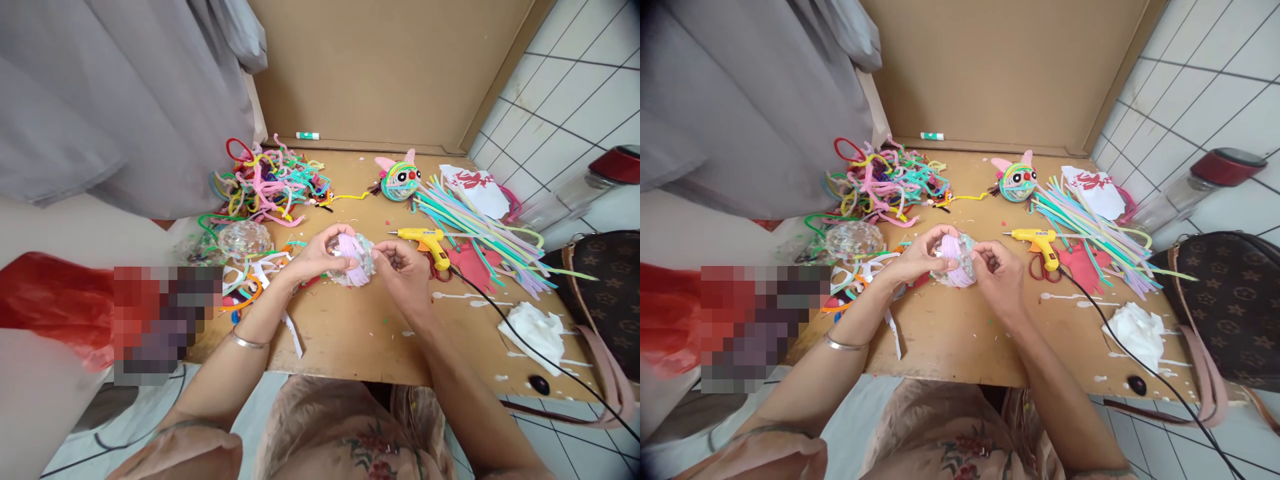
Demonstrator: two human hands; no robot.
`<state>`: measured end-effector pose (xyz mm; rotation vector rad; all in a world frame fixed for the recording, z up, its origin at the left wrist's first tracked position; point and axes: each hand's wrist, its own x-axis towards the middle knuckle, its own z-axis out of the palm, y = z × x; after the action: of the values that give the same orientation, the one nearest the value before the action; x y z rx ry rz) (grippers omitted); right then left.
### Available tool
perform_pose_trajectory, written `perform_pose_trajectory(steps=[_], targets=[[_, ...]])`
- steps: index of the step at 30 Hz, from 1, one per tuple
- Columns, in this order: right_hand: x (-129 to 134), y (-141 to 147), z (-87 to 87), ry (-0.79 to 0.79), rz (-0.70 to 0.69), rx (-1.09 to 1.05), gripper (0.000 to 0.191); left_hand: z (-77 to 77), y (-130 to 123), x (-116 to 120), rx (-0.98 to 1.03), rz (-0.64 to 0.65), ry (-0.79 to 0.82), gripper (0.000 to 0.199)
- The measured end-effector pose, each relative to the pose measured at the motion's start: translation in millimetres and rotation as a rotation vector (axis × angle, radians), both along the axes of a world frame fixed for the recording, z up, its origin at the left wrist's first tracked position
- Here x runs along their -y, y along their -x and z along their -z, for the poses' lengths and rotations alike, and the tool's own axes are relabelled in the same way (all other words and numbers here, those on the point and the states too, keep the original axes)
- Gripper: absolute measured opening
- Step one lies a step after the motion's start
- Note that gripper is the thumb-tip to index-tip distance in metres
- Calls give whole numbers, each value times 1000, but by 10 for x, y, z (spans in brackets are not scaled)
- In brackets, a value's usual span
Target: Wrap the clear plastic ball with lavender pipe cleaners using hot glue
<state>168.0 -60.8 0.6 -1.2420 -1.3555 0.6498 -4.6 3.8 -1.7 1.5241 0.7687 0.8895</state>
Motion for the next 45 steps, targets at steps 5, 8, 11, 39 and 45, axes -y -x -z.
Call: perform_pose_trajectory(steps=[5,8,11,39,45], targets=[[-27,-20,34,-49,28,41,8,-40,-6,24,16,-3,55,52],[-85,-110,76,-78,56,179,14,-50,-15,28,11,-30,62,52],[-148,-280,70,-13,222,445,23,-44,-22,20,10,-37,68,52],[-414,-607,-298,193,706,577,44,36,-3,-36,124,-35,92,52],[-307,-510,-131,206,660,652,39,45,-1,-45,119,-36,110,53]])
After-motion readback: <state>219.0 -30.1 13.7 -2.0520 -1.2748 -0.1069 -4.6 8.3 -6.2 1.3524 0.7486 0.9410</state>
